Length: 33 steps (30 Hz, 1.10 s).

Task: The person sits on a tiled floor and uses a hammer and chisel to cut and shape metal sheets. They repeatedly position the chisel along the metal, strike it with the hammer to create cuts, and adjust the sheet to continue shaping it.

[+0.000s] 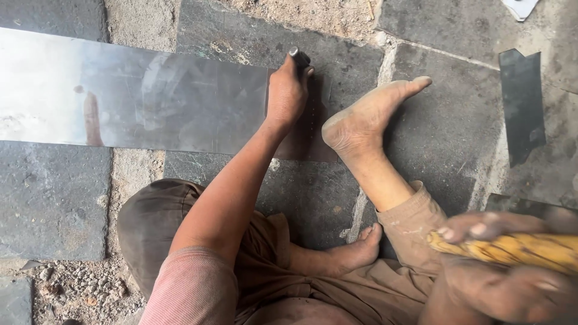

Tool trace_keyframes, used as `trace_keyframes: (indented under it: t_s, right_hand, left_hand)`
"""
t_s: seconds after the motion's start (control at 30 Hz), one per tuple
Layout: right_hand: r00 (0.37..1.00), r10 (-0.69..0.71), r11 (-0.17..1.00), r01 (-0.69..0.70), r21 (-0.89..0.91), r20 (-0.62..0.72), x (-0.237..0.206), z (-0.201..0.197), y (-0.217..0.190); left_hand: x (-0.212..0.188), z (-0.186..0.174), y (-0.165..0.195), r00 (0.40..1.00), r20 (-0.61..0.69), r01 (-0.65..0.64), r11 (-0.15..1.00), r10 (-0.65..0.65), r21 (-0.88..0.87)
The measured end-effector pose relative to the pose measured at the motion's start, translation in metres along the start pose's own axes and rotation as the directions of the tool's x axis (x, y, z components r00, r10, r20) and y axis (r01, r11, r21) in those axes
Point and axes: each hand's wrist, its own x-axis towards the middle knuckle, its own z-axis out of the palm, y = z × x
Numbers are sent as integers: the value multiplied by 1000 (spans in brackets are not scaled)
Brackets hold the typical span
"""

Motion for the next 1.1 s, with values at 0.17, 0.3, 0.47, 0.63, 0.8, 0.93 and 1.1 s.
trace_keyframes:
  t_s: [0.17, 0.3, 0.47, 0.63, 0.8, 0.93, 1.1]
  right_hand:
    - [989, -75, 990, 58, -129, -130, -7, 0, 12]
    - [987, -42, 992, 23, -127, -156, -20, 8, 22]
    - [953, 267, 893, -189, -408, 145, -17, 49, 52]
    - [851, 462, 746, -219, -629, 252, -50, 76, 66]
    - [882, 436, 806, -293, -514, 181, -68, 104, 3]
    - [936, 350, 878, -336, -341, -20, -14, 184, 44]
    - [935, 354, 909, -353, -223, -36, 12, 208, 81]
  left_hand:
    - [2, 2, 0, 999, 37, 6, 999, -8, 53]
    - [0, 12, -11, 998, 56, -49, 992, 42, 120]
    - [-5, 18, -18, 932, 95, -358, 857, 349, 370]
    - [-4, -7, 0, 975, 107, -219, 936, 196, 276]
    - [-1, -37, 23, 999, 48, -12, 986, 4, 164]
    - [-9, -56, 41, 992, 85, 80, 987, -92, 142]
    - [-34, -65, 68, 988, 109, 92, 985, -109, 149]
